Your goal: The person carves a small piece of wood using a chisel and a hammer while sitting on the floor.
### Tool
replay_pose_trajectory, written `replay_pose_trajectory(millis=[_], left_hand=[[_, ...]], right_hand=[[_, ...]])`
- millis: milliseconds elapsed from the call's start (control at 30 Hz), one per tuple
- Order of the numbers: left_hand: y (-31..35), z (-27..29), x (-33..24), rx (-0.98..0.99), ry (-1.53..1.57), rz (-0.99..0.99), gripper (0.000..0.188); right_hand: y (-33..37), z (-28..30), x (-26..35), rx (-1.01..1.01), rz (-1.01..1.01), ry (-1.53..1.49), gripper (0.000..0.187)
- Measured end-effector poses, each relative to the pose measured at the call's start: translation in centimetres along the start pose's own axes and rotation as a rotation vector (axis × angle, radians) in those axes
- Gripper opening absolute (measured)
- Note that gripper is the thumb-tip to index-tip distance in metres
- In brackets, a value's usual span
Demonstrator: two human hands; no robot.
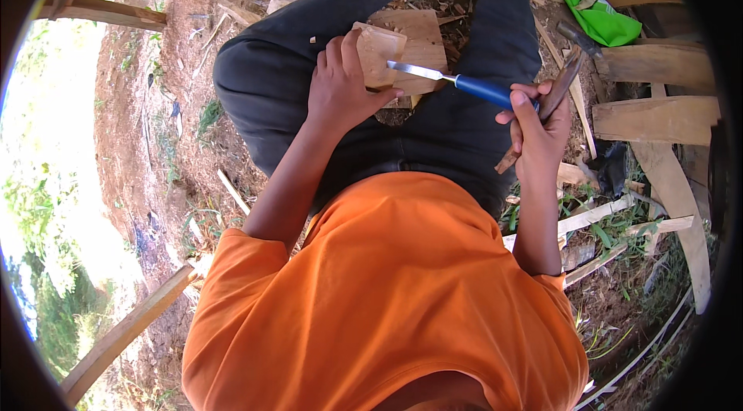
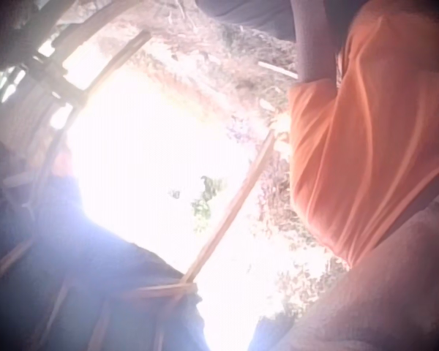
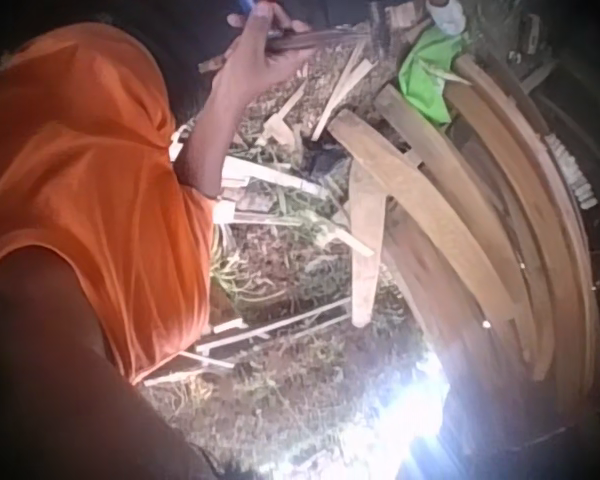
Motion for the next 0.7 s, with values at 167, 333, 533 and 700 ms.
replay_pose_trajectory(millis=[167, 333, 533, 700], left_hand=[[0.5, -0.2, 0.2, 0.016, 0.006, 0.034, 0.103], [0.5, 0.0, 0.1, 0.037, 0.02, 0.061, 0.097], [0.7, -0.2, 0.4, 0.026, 0.007, 0.007, 0.102], [0.1, -0.6, 0.9, 0.096, 0.029, 0.073, 0.107]], right_hand=[[-0.7, -1.6, 0.6, 0.017, -0.032, 0.102, 0.042], [-4.4, -3.4, 2.8, 0.036, 0.003, 0.314, 0.048], [-7.2, -5.0, 4.5, 0.154, 0.132, 0.445, 0.05], [-8.0, -6.0, 4.7, 0.226, 0.14, 0.49, 0.053]])
Point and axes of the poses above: each hand's wrist, its own y-axis away from the middle knuckle, its own z-axis out of the back of the hand, x = y × z, the point moved 3 cm from there along -y, towards the middle knuckle, and after that the axes turned 2 degrees about -z, right-handed, at the moved point
